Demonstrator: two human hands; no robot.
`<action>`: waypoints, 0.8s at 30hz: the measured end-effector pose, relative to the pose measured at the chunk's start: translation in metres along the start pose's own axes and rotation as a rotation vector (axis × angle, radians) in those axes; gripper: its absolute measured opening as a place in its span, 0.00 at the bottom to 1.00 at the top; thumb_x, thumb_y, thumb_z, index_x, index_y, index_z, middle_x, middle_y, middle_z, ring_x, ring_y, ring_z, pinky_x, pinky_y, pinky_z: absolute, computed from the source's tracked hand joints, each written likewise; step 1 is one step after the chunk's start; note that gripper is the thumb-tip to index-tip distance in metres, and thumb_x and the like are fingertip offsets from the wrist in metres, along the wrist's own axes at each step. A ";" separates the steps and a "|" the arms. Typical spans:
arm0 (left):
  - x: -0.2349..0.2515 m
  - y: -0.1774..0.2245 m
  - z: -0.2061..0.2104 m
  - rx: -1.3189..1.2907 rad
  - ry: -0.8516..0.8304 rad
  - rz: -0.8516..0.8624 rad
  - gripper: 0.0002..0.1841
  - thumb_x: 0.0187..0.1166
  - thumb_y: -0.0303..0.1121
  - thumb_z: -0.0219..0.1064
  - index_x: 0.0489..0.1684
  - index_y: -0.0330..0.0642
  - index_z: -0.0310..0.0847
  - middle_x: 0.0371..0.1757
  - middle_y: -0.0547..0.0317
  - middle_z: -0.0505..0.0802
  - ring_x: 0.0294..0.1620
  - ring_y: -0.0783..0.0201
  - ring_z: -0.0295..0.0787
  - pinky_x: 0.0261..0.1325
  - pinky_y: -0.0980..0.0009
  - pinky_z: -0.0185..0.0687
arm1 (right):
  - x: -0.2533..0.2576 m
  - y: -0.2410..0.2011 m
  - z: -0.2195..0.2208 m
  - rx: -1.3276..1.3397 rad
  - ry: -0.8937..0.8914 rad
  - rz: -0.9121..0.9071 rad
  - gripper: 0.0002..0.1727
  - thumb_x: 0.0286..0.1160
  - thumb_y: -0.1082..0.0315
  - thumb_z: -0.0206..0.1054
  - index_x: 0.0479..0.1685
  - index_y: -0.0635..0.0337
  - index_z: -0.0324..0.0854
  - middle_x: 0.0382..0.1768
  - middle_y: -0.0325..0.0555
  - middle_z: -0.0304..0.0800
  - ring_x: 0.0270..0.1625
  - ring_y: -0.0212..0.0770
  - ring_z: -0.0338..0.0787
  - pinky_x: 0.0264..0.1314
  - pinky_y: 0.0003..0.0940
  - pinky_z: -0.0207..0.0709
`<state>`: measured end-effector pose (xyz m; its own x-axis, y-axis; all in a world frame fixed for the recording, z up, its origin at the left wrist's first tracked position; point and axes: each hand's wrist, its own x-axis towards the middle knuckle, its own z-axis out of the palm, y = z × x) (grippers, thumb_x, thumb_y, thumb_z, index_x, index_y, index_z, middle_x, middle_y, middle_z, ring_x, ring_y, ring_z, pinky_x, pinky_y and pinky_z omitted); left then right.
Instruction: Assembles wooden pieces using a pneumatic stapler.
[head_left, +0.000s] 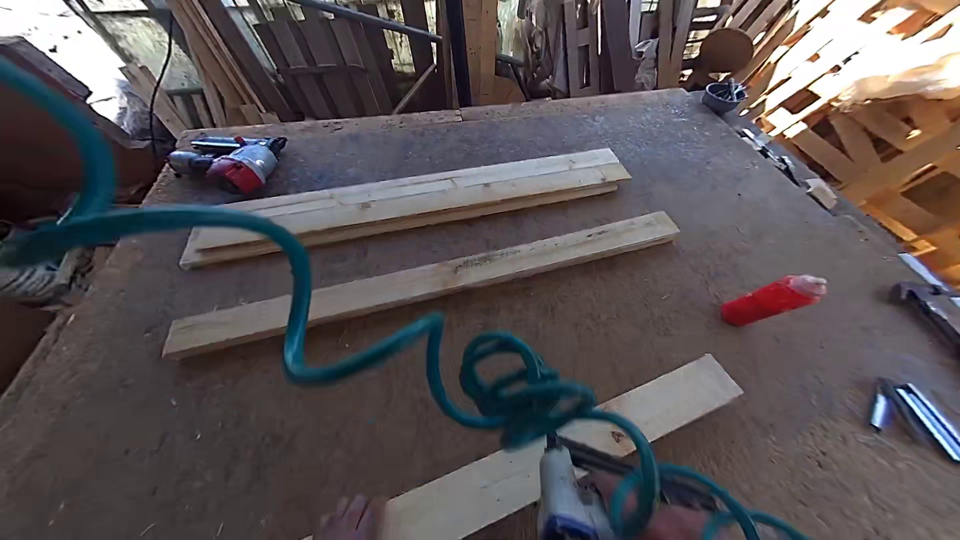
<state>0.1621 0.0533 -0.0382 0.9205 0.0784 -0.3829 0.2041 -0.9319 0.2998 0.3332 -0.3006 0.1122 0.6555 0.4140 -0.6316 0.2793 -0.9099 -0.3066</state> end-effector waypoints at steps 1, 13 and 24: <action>-0.032 -0.001 0.025 0.000 -0.010 -0.004 0.47 0.44 0.48 0.90 0.69 0.31 0.81 0.61 0.28 0.88 0.65 0.27 0.83 0.64 0.32 0.79 | 0.020 -0.007 0.009 -0.050 -0.006 -0.026 0.39 0.71 0.38 0.71 0.80 0.47 0.74 0.46 0.59 0.95 0.48 0.65 0.94 0.48 0.71 0.83; -0.147 0.003 0.096 -0.003 0.189 -0.005 0.47 0.36 0.39 0.89 0.72 0.46 0.82 0.65 0.40 0.87 0.70 0.37 0.81 0.73 0.38 0.74 | 0.139 -0.027 0.138 -0.151 0.297 -0.452 0.40 0.67 0.43 0.78 0.79 0.50 0.75 0.65 0.57 0.86 0.71 0.60 0.84 0.76 0.61 0.76; -0.213 0.033 0.193 0.038 0.438 0.029 0.46 0.46 0.52 0.83 0.76 0.52 0.79 0.62 0.47 0.89 0.65 0.41 0.84 0.71 0.41 0.76 | -0.043 0.145 0.248 -0.328 0.206 -0.448 0.34 0.67 0.46 0.78 0.74 0.45 0.81 0.77 0.52 0.80 0.83 0.56 0.75 0.85 0.60 0.67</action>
<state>-0.0913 -0.0621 -0.1157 0.9817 0.1872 0.0343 0.1713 -0.9477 0.2692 0.1717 -0.4440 -0.0812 0.5374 0.7760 -0.3303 0.7410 -0.6215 -0.2544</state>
